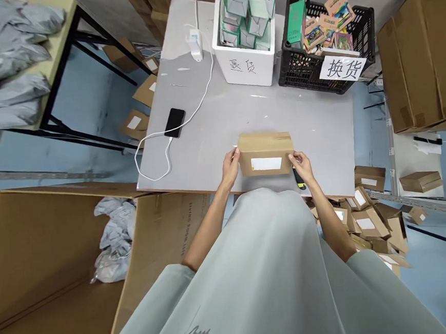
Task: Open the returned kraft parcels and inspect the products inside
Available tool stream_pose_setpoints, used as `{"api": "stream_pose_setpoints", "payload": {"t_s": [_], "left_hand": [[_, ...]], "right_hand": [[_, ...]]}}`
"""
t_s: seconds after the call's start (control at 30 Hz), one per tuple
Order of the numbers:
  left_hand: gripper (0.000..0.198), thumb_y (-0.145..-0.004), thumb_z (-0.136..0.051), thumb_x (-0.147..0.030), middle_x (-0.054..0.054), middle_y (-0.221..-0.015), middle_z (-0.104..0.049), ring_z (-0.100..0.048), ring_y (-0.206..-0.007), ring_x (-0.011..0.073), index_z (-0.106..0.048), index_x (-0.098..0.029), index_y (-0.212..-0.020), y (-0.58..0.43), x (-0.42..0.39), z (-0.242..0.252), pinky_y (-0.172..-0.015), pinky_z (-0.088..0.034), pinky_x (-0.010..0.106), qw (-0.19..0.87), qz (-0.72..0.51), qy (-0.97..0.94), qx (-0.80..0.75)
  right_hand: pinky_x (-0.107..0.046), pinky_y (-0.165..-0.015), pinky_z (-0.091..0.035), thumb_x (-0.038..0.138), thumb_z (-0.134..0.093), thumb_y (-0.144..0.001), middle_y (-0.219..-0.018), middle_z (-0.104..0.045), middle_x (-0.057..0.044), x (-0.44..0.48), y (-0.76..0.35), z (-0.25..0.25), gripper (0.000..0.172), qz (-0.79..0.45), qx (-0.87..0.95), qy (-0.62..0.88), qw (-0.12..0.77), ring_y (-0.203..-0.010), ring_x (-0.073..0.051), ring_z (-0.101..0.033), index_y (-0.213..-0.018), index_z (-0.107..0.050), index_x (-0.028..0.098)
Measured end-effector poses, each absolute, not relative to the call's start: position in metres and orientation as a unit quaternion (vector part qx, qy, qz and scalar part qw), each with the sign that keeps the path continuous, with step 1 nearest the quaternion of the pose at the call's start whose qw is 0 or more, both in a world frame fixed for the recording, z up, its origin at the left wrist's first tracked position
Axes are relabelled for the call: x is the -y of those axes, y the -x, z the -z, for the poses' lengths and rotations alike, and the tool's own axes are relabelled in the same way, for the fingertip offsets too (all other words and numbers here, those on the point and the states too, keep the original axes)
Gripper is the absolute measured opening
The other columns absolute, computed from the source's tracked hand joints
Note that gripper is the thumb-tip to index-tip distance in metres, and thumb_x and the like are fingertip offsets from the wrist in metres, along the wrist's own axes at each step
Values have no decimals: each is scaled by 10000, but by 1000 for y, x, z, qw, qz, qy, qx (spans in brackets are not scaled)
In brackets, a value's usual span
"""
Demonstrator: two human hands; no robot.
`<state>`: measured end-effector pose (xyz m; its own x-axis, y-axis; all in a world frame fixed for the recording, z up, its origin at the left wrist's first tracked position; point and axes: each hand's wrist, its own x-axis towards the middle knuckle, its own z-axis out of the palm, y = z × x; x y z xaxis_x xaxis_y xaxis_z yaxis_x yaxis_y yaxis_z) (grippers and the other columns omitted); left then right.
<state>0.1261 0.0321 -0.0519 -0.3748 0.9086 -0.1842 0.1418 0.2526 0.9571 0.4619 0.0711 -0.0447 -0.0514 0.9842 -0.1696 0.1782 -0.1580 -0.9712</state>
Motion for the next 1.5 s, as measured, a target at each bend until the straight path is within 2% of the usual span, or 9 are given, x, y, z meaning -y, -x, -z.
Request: {"api": "stream_pose_setpoints", "payload": {"t_s": [0.13,0.27,0.47,0.63,0.83,1.0,1.17,1.27,1.5], "left_hand": [[461,-1052,-677,-500,139,-1492,-753,-676,-1496,315,-825,-217,-1385,-138,-17,56,-1314,-524,451,435,-464,-346,-690],[478,-918,-680,-318,138,-1518,-759,-721,-1421,335,-826,-206,-1359,-141,5,67,-1320,-529,503,463,-436,-335,-695],[778,-851,-713,-288,166,-1593,-726,-751,-1369,324,-688,-245,-1628,-130,18,77,-1218,-615,523,494,-430,-342,-674],[758,-772,-717,-268,147,-1605,-700,-776,-1347,329,-768,-242,-1528,-118,2,74,-1242,-611,544,508,-406,-395,-649],[538,-847,-795,-320,188,-1519,-768,-724,-1454,331,-720,-182,-1362,-120,-11,77,-1309,-552,538,456,-477,-386,-645],[260,-909,-695,-314,146,-1314,-802,-739,-1376,311,-665,-216,-1147,-127,6,90,-1305,-538,535,486,-409,-322,-702],[241,-887,-603,-341,140,-1274,-812,-732,-1353,349,-712,-229,-1070,-125,31,101,-1265,-566,620,522,-371,-288,-712],[329,-893,-589,-366,167,-1373,-808,-716,-1405,356,-747,-218,-1141,-119,21,102,-1273,-558,626,525,-383,-284,-705],[569,-779,-702,-253,147,-1503,-809,-742,-1415,358,-793,-199,-1338,-112,-43,82,-1286,-574,583,515,-427,-342,-660]], "right_hand": [[-513,-1074,-692,956,-735,-840,-1258,-849,-147,-59,-474,52,703,-512,502,595,362,-1119,-318,-819,-939,-632,268],[-512,-994,-698,854,-842,-785,-1010,-840,-92,-44,-484,66,697,-541,510,602,292,-1003,-320,-822,-1106,-653,265],[-550,-1134,-665,665,-899,-778,-1555,-755,-214,-45,-488,69,917,-578,518,560,290,-1288,-354,-798,-1536,-656,209],[-573,-1290,-580,528,-835,-845,-1672,-706,-168,-65,-479,59,904,-597,570,478,300,-1446,-355,-730,-1667,-640,207],[-566,-1325,-548,669,-840,-865,-1705,-663,-174,-76,-468,60,785,-518,596,514,335,-1547,-380,-665,-1499,-776,211],[-523,-1173,-664,940,-728,-892,-1600,-716,-216,-59,-472,72,849,-511,598,542,295,-1392,-374,-761,-1298,-832,201],[-542,-1151,-664,902,-741,-920,-1354,-835,-193,-51,-484,81,704,-498,624,565,208,-1201,-376,-847,-1049,-835,216],[-563,-1175,-642,822,-777,-937,-1320,-862,-194,-66,-482,81,645,-486,608,598,191,-1257,-391,-840,-1142,-826,213],[-593,-1217,-637,823,-865,-798,-1530,-780,-255,-111,-447,67,889,-570,536,564,264,-1338,-398,-799,-1373,-746,155]]}}
